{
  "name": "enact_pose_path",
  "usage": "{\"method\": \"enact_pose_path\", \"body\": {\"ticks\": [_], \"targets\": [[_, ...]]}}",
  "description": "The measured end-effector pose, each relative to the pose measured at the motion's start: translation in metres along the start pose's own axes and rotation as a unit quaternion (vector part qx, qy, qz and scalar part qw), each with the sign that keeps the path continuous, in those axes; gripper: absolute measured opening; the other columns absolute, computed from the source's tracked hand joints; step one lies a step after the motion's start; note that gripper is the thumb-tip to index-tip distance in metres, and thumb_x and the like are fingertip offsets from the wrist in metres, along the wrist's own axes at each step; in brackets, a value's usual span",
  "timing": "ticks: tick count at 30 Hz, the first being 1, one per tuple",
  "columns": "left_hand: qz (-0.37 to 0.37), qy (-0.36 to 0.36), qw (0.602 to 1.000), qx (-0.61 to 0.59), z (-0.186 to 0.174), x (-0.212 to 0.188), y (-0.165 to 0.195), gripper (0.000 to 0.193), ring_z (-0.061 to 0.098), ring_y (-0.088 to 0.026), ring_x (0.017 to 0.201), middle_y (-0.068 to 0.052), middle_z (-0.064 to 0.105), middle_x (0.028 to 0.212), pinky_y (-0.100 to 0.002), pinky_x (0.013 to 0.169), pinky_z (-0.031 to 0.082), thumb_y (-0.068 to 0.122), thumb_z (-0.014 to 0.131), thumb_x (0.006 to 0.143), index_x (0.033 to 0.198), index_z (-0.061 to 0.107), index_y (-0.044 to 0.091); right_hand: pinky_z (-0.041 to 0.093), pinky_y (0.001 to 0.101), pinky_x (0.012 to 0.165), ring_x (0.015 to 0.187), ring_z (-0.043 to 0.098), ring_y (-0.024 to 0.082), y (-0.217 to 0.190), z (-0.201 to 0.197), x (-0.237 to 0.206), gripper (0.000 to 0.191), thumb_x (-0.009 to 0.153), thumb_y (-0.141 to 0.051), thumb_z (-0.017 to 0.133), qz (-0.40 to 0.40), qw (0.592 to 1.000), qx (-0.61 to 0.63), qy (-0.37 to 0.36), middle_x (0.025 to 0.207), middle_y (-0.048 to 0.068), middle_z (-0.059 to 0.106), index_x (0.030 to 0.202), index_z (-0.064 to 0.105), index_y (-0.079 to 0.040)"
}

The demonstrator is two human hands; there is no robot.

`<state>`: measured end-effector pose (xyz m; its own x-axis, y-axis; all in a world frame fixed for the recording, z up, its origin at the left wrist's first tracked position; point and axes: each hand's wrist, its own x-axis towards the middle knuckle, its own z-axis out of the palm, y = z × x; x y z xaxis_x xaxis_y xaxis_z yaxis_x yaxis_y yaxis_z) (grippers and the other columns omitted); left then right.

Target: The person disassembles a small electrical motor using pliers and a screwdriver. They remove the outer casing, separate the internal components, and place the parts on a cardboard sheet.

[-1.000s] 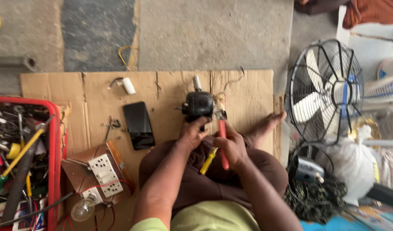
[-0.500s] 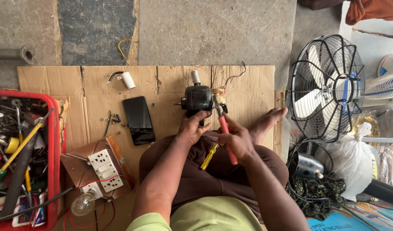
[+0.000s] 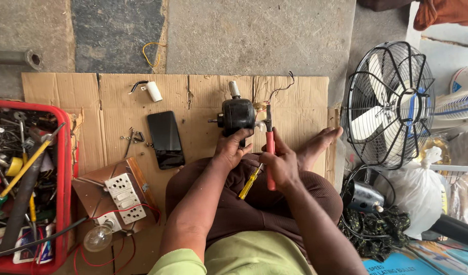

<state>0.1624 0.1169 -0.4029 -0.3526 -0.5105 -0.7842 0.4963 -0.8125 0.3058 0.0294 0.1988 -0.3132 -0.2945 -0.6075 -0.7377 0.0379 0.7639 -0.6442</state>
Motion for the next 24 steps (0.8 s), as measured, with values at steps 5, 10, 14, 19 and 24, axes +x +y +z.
{"method": "enact_pose_path", "body": {"ticks": [5,10,14,19,24], "targets": [[-0.006,0.014,1.0,0.015,-0.001,0.001,0.002,0.055,0.065,-0.021,0.107,-0.001,0.068,0.107,-0.071,0.105,0.046,0.001,0.084,0.068,0.116,0.062,0.014,0.056,0.0345,0.069,0.073,0.062,0.021,0.004,0.002,0.0,0.095,0.07,-0.003,0.066,0.017,1.0,0.013,0.015,0.095,0.014,0.065,0.16,0.038,-0.017],[-0.013,0.018,1.0,0.01,-0.004,0.003,-0.001,0.051,0.067,-0.023,0.107,-0.003,0.071,0.107,-0.06,0.099,0.053,0.006,0.085,0.067,0.113,0.066,0.014,0.058,0.0278,0.072,0.082,0.067,0.017,0.013,-0.006,0.007,0.087,0.073,0.001,0.068,-0.022,0.998,0.04,-0.042,0.112,0.013,0.067,0.155,0.044,-0.012],[0.025,0.054,0.991,0.121,-0.01,0.005,0.002,0.054,0.061,-0.021,0.095,-0.003,0.068,0.103,-0.044,0.076,0.053,0.01,0.089,0.061,0.111,0.069,0.009,0.052,0.0283,0.061,0.077,0.061,0.016,0.032,-0.028,0.017,0.08,0.079,0.002,0.063,-0.033,0.979,0.204,0.0,0.116,0.012,0.063,0.156,0.046,-0.009],[0.166,0.105,0.968,0.156,-0.022,0.006,0.035,0.07,0.073,-0.025,0.094,-0.013,0.069,0.109,-0.034,0.076,0.062,0.023,0.096,0.057,0.113,0.059,0.004,0.055,0.0305,0.061,0.077,0.061,0.018,0.059,-0.065,0.038,0.07,0.078,0.003,0.056,-0.025,0.941,0.337,-0.011,0.114,0.01,0.059,0.146,0.043,-0.01],[0.353,0.192,0.899,0.175,-0.021,0.014,0.051,0.084,0.062,-0.031,0.111,-0.024,0.057,0.127,-0.04,0.093,0.058,0.027,0.098,0.065,0.128,0.052,-0.004,0.056,0.0346,0.058,0.076,0.063,0.022,0.048,-0.09,0.06,0.057,0.08,0.001,0.057,-0.045,0.935,0.344,-0.07,0.107,0.012,0.056,0.135,0.047,-0.004]]}}
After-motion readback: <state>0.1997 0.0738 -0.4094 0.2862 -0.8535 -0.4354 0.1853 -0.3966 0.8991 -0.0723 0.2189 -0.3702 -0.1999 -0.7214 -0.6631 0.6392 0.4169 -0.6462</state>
